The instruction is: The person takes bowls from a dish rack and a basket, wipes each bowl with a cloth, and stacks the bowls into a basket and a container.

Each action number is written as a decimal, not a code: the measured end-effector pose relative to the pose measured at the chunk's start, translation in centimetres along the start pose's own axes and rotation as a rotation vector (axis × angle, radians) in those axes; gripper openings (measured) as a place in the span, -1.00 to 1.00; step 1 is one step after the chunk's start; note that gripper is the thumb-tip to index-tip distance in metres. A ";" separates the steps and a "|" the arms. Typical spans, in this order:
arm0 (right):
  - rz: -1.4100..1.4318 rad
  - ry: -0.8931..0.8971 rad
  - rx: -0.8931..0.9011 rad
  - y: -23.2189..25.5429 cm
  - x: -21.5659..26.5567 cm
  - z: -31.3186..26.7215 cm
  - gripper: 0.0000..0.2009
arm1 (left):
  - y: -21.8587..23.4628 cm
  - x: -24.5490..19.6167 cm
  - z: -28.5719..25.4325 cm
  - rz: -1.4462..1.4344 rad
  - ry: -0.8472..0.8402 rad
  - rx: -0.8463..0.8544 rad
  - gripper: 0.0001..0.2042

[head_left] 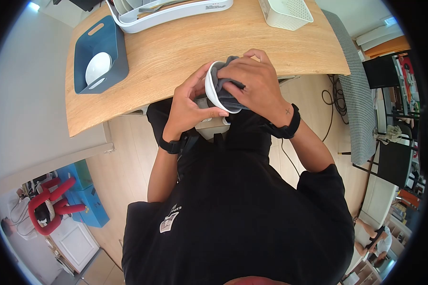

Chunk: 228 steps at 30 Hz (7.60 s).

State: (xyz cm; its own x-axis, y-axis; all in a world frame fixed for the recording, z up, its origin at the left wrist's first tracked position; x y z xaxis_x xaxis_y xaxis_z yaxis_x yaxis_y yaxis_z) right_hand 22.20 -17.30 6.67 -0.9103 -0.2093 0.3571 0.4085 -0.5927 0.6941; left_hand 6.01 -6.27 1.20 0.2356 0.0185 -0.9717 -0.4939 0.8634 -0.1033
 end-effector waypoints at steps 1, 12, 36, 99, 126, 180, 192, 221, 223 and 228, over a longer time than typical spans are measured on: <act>-0.031 -0.023 -0.008 0.1 0.0 0.0 -0.82 | 0.0 -0.1 -0.1 0.000 0.002 0.002 0.10; -0.057 0.009 0.071 -0.2 0.8 -0.4 -0.82 | 0.2 -0.9 -0.8 -0.072 -0.083 -0.082 0.11; 0.021 -0.139 -0.006 -0.2 -0.6 -1.2 -0.84 | -0.3 -1.5 -1.5 0.169 -0.027 -0.001 0.00; 0.357 -0.385 -0.182 -1.9 2.1 -3.6 -0.67 | -0.4 -4.1 -1.1 0.652 0.132 -0.151 -0.61; 0.498 -0.679 -0.394 -0.9 -0.5 -5.0 -0.72 | -1.3 -4.2 -1.6 -0.361 0.196 -0.242 -0.51; 0.493 -0.584 -0.250 0.0 1.6 -4.7 -0.72 | -1.5 -3.9 -2.1 0.221 0.110 -0.233 -0.66; 0.661 -0.637 -0.276 0.2 -0.7 -5.5 -0.75 | 0.6 -5.0 -2.8 0.161 0.201 -0.013 -0.69; 1.133 -0.902 -0.277 -1.9 0.2 -6.4 -0.71 | -0.5 -1.1 -2.2 -0.115 0.432 -0.306 -0.41; 0.946 -0.844 -0.250 -1.7 0.7 -6.0 -0.72 | -1.5 -1.8 -1.7 -0.164 0.414 -0.343 -0.37; 0.606 -0.483 -0.187 -1.7 2.6 -4.5 -0.77 | -1.8 -0.5 -1.6 -0.208 0.390 -0.252 -0.36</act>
State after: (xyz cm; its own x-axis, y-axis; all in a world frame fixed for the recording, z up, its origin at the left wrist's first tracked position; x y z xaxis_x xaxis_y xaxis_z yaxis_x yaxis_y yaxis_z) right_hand 18.79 -20.33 3.58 -0.3859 -0.2021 0.9001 0.7666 -0.6130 0.1910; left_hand 5.44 -8.62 1.56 0.0439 -0.3720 -0.9272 -0.6679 0.6792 -0.3042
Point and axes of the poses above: each hand's wrist, its own z-axis towards the middle knuckle, its own y-axis out of the back of the hand, x = y × z, the point moved 1 cm from there along z, towards the middle knuckle, and after that the axes turned 2 degrees about -x, right-handed, at the moved point
